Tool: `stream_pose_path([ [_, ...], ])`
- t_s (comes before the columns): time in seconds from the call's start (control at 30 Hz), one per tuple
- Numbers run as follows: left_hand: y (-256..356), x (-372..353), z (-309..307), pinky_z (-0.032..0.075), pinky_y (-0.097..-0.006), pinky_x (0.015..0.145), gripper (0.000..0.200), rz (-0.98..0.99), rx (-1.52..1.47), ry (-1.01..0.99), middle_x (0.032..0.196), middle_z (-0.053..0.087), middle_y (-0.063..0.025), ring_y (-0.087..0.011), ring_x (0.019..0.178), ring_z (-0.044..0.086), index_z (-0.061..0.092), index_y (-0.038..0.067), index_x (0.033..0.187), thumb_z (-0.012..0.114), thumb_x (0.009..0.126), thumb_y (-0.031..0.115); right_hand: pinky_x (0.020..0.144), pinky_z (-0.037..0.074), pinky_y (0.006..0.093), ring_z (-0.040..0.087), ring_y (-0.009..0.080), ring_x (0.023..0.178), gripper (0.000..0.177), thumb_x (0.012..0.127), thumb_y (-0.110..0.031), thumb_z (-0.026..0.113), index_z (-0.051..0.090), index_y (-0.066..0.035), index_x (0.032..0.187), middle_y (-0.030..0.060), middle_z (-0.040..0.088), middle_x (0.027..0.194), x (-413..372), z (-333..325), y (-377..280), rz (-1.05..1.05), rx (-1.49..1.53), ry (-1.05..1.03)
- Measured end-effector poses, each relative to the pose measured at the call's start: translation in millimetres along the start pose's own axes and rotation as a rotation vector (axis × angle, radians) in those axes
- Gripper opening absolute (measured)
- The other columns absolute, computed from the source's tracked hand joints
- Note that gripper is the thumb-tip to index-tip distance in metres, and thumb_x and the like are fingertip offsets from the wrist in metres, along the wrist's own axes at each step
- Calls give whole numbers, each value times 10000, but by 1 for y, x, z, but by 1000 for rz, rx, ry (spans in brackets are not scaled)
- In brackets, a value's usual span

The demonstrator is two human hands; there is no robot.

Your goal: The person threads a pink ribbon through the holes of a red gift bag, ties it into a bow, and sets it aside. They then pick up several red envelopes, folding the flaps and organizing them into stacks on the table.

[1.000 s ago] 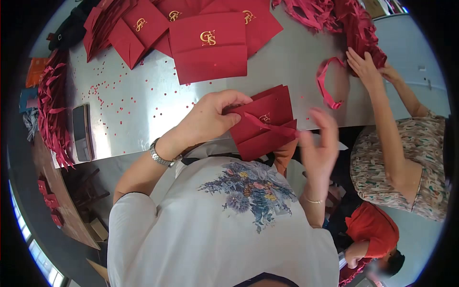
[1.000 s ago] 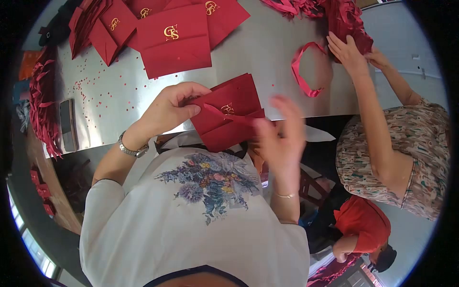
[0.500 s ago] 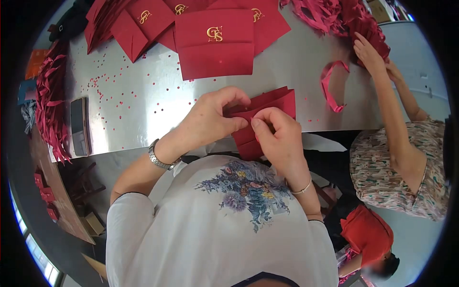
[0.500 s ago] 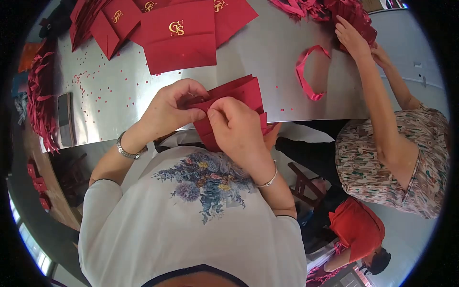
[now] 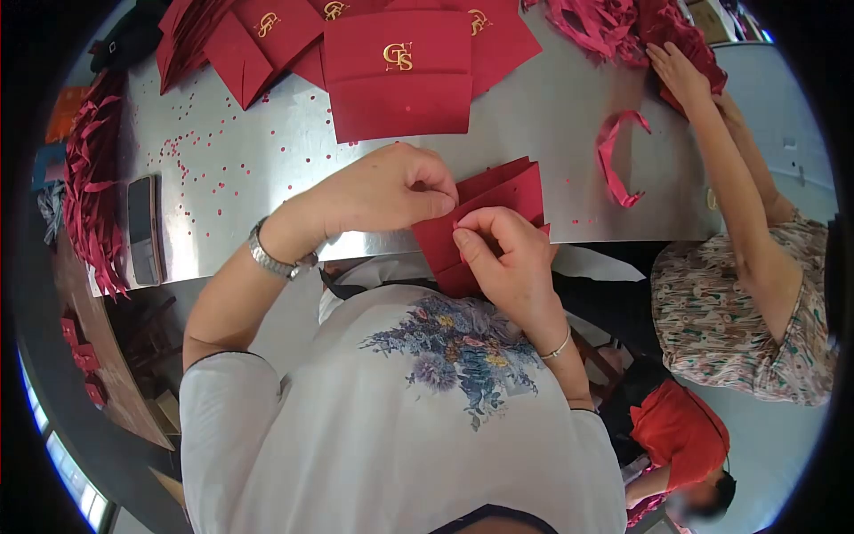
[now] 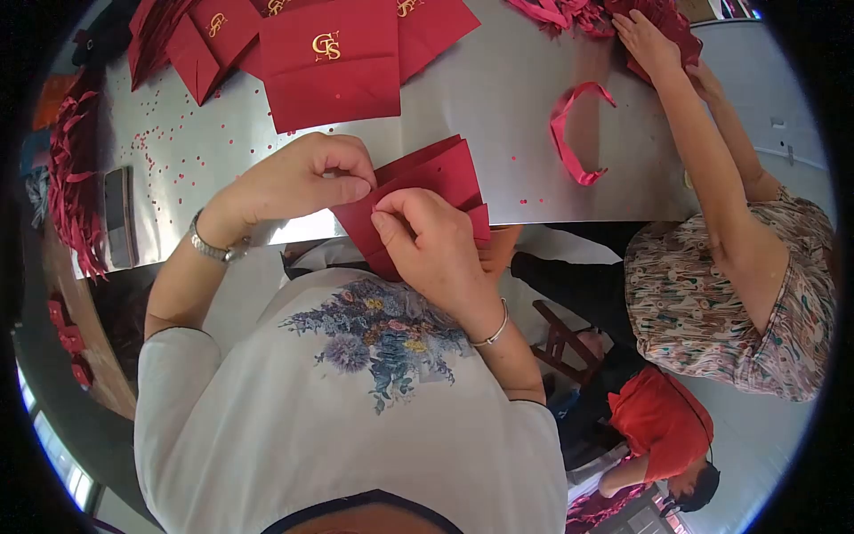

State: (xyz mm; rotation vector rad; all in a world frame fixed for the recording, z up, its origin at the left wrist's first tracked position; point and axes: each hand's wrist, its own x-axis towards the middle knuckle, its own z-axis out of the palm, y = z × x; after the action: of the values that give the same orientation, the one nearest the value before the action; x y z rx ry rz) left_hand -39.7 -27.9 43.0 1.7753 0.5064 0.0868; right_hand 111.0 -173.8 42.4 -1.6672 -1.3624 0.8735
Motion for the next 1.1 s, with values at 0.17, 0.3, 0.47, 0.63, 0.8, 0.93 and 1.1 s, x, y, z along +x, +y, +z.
stream_pose_path([
  [0.17, -5, 3, 2, 477, -293, 694, 175, -124, -136, -15, 802, 642, -66, -138, 760, 591, 673, -8, 911, 603, 825, 127, 626, 503, 330, 632, 250, 727, 153, 795, -86, 691, 602, -13, 895, 120, 626, 820, -5, 5, 2, -111, -72, 74],
  [0.3, -10, 3, 14, 464, -270, 737, 164, -160, -271, 58, 825, 633, -65, -119, 793, 570, 662, -8, 917, 581, 829, 104, 609, 500, 332, 621, 237, 708, 217, 762, -105, 733, 592, -18, 903, 109, 612, 797, -8, 6, 4, -110, -123, 127],
  [0.47, -11, -1, 22, 450, -270, 792, 139, -233, -506, 122, 901, 629, -93, -143, 862, 564, 658, 0, 878, 563, 833, 90, 602, 494, 342, 605, 251, 700, 257, 748, -117, 747, 573, -23, 911, 103, 604, 797, -6, 13, 11, -193, -187, 133],
  [0.63, 5, -7, 17, 421, -269, 855, 93, -179, -270, 49, 1124, 527, -61, -126, 986, 518, 625, -12, 864, 551, 863, 45, 610, 492, 356, 597, 282, 714, 265, 748, -124, 746, 563, -21, 910, 107, 602, 799, -6, 18, 17, -317, -196, 195],
  [0.8, 13, -5, 12, 420, -264, 855, 108, -59, 183, 66, 1201, 528, -71, -116, 963, 513, 620, -18, 861, 537, 882, 49, 623, 492, 370, 591, 299, 725, 227, 752, -88, 732, 571, -25, 900, 113, 603, 813, -8, 23, 19, -330, -258, 230],
  [0.93, 11, -6, 14, 422, -254, 827, 114, -358, -307, -16, 1129, 544, -49, -100, 935, 506, 617, -17, 851, 534, 894, 48, 630, 494, 371, 594, 296, 732, 220, 750, -74, 731, 576, -29, 899, 113, 603, 818, -12, 22, 19, -400, -208, 279],
  [1.1, 4, -4, 23, 411, -212, 761, 125, -383, -467, -48, 873, 538, 18, -61, 840, 492, 601, -6, 857, 517, 921, 62, 648, 502, 370, 604, 295, 746, 228, 748, -65, 732, 574, -27, 908, 118, 602, 816, -13, 22, 19, -406, -178, 279],
])
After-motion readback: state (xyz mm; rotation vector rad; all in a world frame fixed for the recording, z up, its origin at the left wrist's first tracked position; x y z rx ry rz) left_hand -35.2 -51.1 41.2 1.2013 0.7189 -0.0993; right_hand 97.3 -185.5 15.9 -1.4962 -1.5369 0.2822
